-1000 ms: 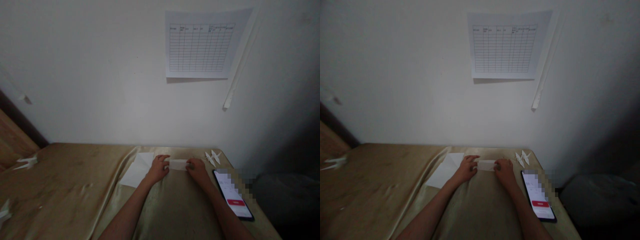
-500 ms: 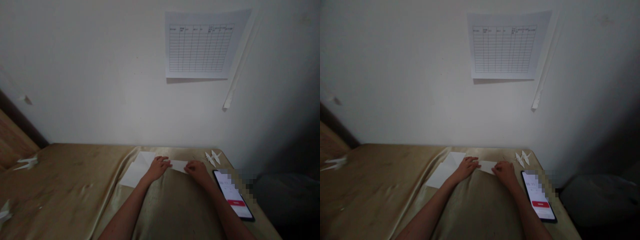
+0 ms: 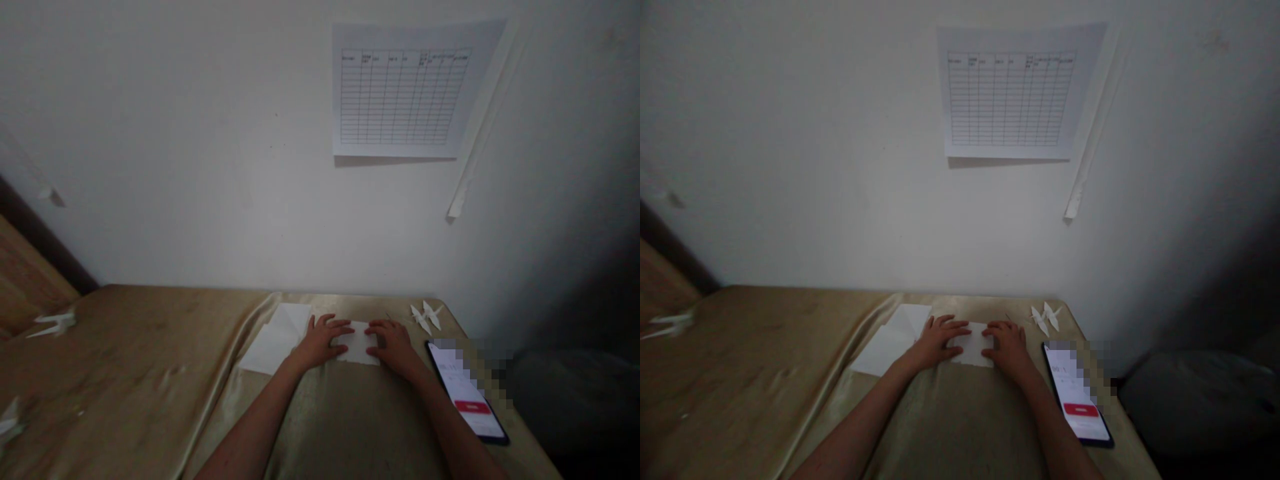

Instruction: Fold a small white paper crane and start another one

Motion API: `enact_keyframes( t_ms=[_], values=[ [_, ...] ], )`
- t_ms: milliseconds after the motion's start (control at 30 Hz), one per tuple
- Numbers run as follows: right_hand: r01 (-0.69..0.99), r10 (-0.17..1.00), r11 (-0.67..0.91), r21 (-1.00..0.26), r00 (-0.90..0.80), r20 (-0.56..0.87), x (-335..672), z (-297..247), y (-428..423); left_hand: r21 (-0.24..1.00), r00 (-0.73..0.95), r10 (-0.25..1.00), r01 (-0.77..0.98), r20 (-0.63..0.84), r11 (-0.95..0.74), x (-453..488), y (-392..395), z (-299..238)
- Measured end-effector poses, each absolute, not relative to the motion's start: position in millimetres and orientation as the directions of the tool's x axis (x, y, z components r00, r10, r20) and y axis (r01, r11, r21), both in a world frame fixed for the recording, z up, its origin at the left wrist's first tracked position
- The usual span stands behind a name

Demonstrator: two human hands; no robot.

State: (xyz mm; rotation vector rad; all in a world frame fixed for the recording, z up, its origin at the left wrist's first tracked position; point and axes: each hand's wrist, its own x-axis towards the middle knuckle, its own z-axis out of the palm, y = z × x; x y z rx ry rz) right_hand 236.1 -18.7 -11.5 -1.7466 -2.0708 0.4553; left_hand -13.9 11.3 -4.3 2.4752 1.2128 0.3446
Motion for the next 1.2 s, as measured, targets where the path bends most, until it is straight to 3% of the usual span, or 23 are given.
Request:
enact_keyframes(
  t_ms=[200,500,767,1200],
  values=[
    [0.876,0.985,0.159,-0.456,-0.112,0.127,234.0,-15.2,-17.6,0.406,0.608,0.794,0.722,0.014,-0.560,-14.8,4.8,1.7],
    [0.861,0.974,0.203,-0.467,-0.126,0.191,228.5,-13.7,-20.0,0.224,0.515,0.850,0.820,0.115,-0.527,-10.9,-6.5,8.0],
    [0.859,0.976,0.200,-0.471,-0.134,0.170,225.1,-9.8,-23.7,0.306,0.518,0.852,0.801,0.076,-0.515,-7.4,-5.7,2.2],
    [0.822,0.955,0.280,-0.495,-0.293,0.054,222.1,2.2,-32.7,0.274,0.479,0.865,0.821,0.146,-0.501,-7.6,-10.6,12.9]
  ],
)
